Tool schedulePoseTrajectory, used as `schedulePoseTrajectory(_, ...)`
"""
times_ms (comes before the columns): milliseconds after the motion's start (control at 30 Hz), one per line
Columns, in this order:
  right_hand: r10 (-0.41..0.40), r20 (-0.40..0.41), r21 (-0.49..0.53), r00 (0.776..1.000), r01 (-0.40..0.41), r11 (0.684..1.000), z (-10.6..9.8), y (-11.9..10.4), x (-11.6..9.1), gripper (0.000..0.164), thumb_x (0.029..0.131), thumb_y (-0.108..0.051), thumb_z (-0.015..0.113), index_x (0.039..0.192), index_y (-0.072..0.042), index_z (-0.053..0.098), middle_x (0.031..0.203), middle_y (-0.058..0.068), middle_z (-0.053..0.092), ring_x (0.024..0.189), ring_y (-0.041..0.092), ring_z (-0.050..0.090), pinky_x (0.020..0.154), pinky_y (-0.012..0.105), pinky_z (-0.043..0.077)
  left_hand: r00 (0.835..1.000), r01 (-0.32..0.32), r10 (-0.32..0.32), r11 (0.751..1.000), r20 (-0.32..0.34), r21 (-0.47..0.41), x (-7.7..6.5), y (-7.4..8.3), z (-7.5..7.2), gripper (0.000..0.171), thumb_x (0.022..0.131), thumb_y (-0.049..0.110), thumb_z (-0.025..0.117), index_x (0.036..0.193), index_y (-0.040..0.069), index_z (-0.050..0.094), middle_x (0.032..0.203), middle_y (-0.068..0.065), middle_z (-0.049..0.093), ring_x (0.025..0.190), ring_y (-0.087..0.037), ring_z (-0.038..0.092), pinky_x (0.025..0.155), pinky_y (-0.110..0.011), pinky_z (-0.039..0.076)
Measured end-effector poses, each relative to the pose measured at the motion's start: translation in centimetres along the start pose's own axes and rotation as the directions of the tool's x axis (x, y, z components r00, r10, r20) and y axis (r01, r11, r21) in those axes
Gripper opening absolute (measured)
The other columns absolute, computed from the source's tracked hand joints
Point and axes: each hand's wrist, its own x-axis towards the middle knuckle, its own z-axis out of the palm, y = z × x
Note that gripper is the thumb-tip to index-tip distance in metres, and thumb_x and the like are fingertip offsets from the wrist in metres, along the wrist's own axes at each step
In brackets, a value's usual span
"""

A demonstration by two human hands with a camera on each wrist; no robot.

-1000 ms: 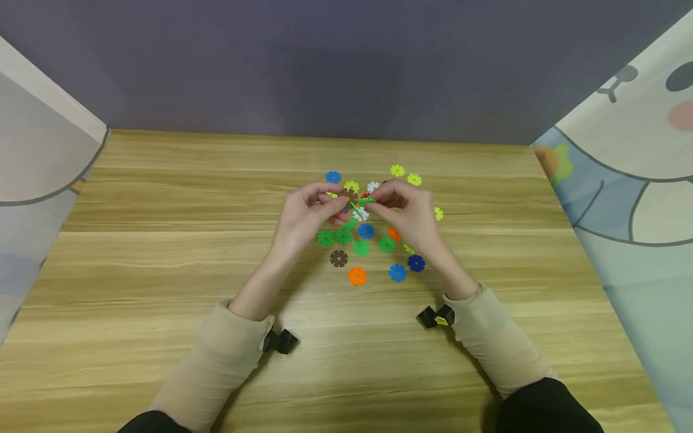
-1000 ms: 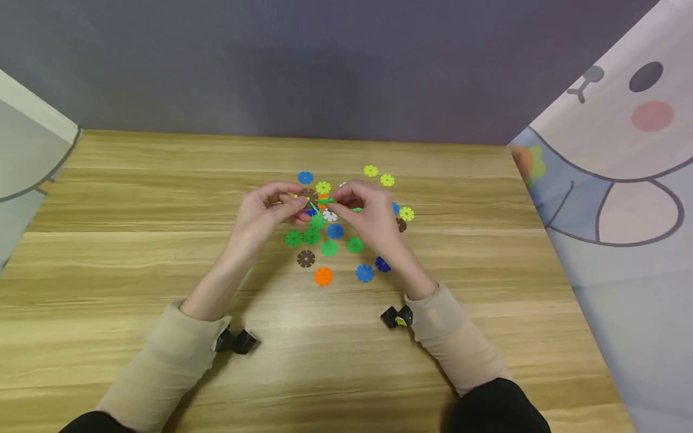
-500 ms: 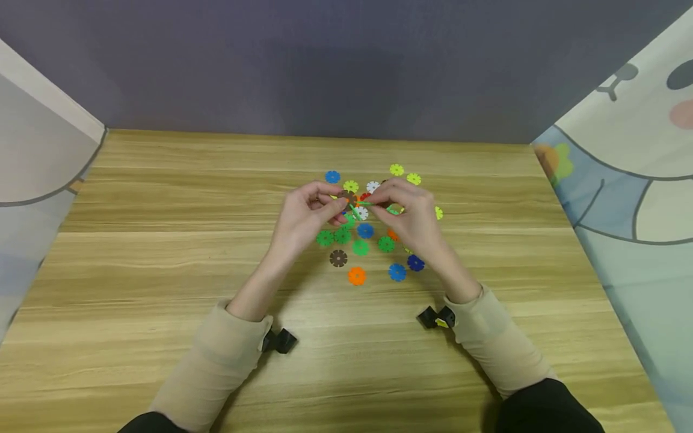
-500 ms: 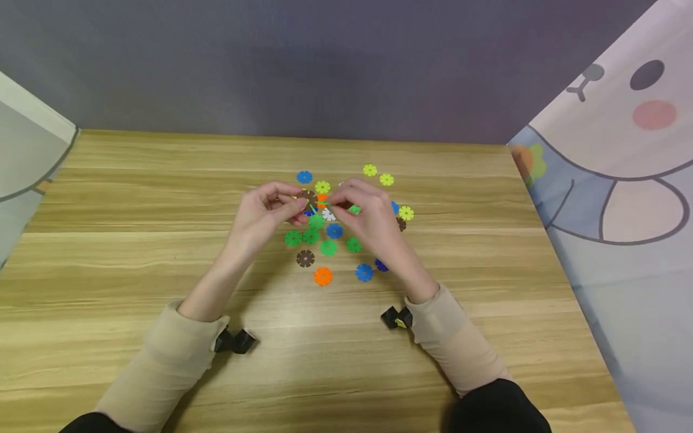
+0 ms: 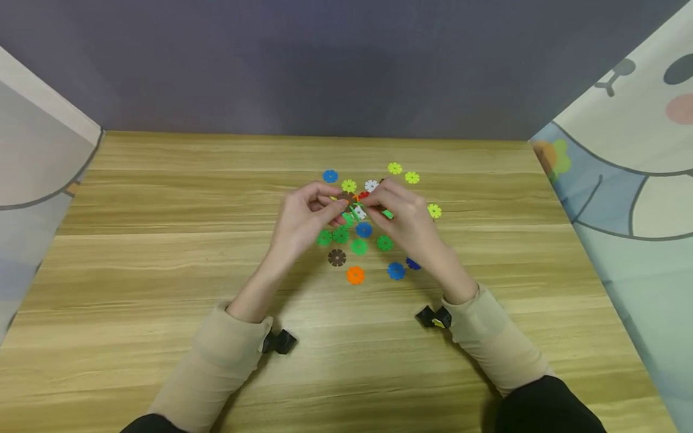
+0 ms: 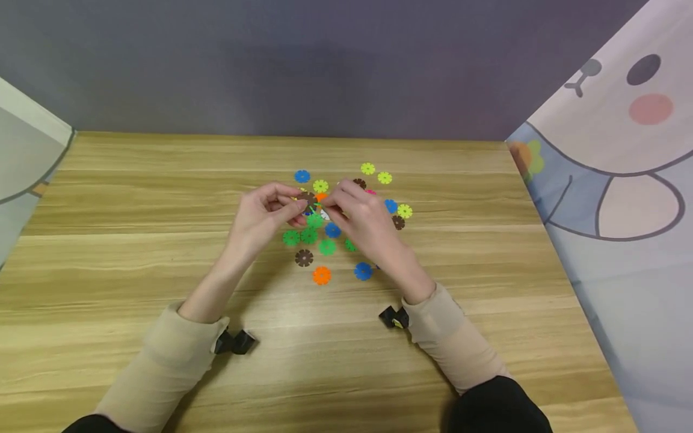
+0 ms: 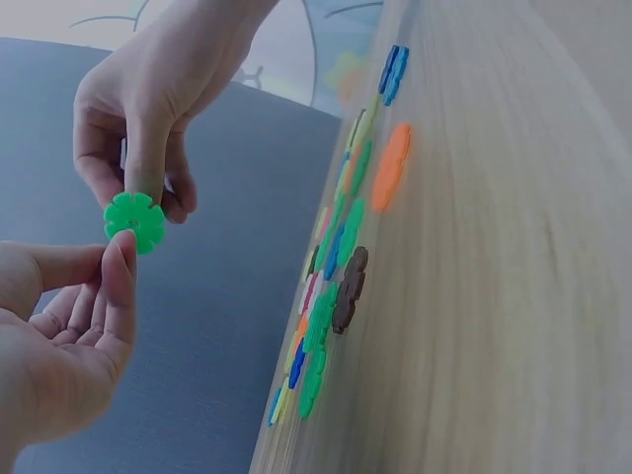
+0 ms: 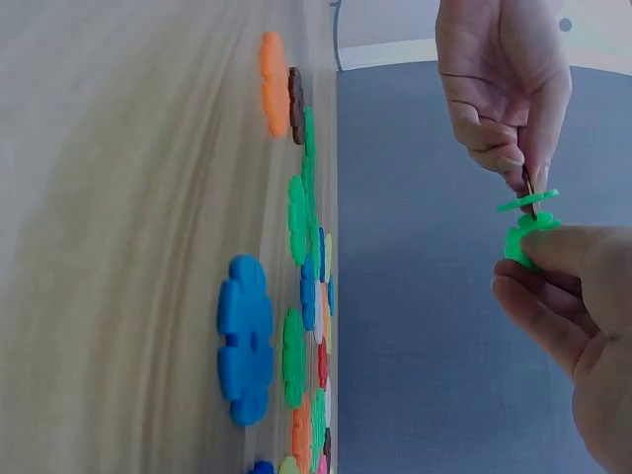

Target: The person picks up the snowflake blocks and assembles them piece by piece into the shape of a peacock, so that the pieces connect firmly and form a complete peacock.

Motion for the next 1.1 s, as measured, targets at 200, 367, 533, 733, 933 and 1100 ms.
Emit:
schedulePoseTrajectory(200,-0.001,-0.01,-0.051,1.0,0.001,0.999,0.2,-0.3,-0.2,0.004,0.091,0.002,0.074,0.088,0.001,0.076,0.083,0.01,0.069,0.073,0.018,0.065,0.062,0.028,0.057,1.0,-0.029,0.029,1.0,-0.001,0.004,0.0,-0.2,0.5,0.017,0.095,0.004,0.072,0.111,-0.001,0.07,0.1,-0.026,0.074,0.076,-0.035,0.075,0.075,-0.049,0.064)
schedulePoseTrajectory(367,0.02,-0.028,0.005,0.999,-0.02,1.0,0.3,-0.1,-0.1,0.004,0.086,0.002,0.079,0.09,0.001,0.076,0.085,0.011,0.073,0.075,0.02,0.071,0.066,0.026,0.06,1.0,-0.027,0.027,1.0,-0.007,-0.008,0.0,-0.1,0.2,0.016,0.095,0.005,0.071,0.111,0.0,0.071,0.101,-0.026,0.073,0.071,-0.02,0.074,0.077,-0.051,0.063)
schedulePoseTrajectory(533,0.177,0.039,0.185,0.984,-0.181,0.966,-0.3,0.6,0.4,0.023,0.08,0.005,0.083,0.102,0.004,0.075,0.099,0.017,0.076,0.083,0.025,0.076,0.074,0.021,0.062,0.999,-0.027,0.026,0.999,-0.033,-0.029,0.3,0.0,0.0,0.018,0.096,0.005,0.071,0.114,0.001,0.071,0.099,-0.02,0.073,0.073,-0.018,0.073,0.079,-0.046,0.064)
schedulePoseTrajectory(733,0.383,0.196,0.251,0.903,-0.424,0.87,-1.7,4.2,0.8,0.022,0.091,-0.001,0.076,0.113,0.001,0.074,0.107,0.017,0.077,0.087,0.028,0.075,0.073,0.028,0.063,0.997,-0.027,0.022,0.997,-0.073,-0.075,0.6,0.2,-0.2,0.021,0.097,0.004,0.069,0.117,-0.001,0.069,0.096,-0.014,0.072,0.073,-0.021,0.074,0.073,-0.03,0.064)
schedulePoseTrajectory(933,0.498,0.397,0.193,0.77,-0.601,0.776,-2.3,8.4,1.3,0.024,0.099,-0.012,0.069,0.121,-0.003,0.073,0.111,0.016,0.074,0.088,0.037,0.07,0.07,0.038,0.064,0.997,-0.037,0.029,0.993,-0.076,-0.111,0.9,0.3,-0.4,0.021,0.098,0.003,0.067,0.119,-0.002,0.067,0.099,-0.013,0.072,0.071,-0.01,0.072,0.079,-0.037,0.064)
schedulePoseTrajectory(1100,0.492,0.541,0.096,0.682,-0.631,0.77,-1.7,9.8,2.2,0.026,0.1,-0.014,0.068,0.125,-0.008,0.073,0.108,0.015,0.071,0.08,0.03,0.062,0.062,0.032,0.055,0.996,-0.049,0.039,0.991,-0.079,-0.128,1.1,0.4,-0.5,0.021,0.098,0.003,0.067,0.118,-0.003,0.067,0.099,-0.012,0.072,0.072,-0.01,0.072,0.079,-0.038,0.064)
